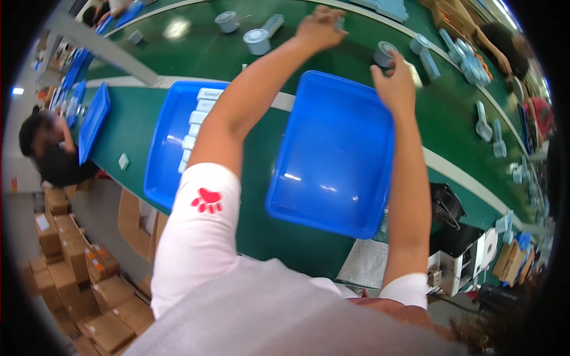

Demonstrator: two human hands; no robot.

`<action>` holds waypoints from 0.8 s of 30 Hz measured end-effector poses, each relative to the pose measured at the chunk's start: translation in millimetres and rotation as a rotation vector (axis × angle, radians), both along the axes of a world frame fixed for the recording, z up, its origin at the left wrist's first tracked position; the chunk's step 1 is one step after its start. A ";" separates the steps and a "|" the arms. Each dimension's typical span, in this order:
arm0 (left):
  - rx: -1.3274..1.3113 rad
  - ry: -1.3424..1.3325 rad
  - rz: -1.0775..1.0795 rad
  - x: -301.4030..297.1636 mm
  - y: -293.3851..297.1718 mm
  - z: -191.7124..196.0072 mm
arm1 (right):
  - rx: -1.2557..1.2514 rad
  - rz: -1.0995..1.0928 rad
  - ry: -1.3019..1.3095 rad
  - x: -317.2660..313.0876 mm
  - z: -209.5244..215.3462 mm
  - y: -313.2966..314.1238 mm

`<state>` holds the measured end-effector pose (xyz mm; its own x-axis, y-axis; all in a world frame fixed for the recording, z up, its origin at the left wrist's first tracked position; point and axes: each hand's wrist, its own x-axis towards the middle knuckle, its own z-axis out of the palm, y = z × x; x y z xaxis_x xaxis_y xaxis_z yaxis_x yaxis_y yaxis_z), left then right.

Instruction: The person assembles small electronic components at a factory workstation. They repeatedly pick up a white cylindrical motor and a light blue plastic housing, insert the motor into the housing, and use a handheld power tool to secure the assembly. The person places the finished units into a blue tray on the table.

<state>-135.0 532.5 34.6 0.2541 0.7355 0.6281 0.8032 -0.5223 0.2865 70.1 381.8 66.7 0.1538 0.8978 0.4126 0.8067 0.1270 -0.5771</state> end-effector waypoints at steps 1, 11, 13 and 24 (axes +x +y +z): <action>-0.038 -0.065 -0.187 16.6 -49.7 33.1 | 0.048 -0.086 -0.181 29.1 -19.4 41.4; -0.076 -0.145 -0.419 -55.8 -304.3 26.4 | 0.236 0.074 -0.143 20.8 -1.4 15.1; -0.155 -0.071 -0.259 -113.0 -285.2 48.1 | 0.275 0.178 -0.004 -18.2 2.4 -62.2; -0.743 0.019 0.152 -261.1 -209.8 13.9 | 0.101 0.180 -0.095 -27.1 14.9 -211.6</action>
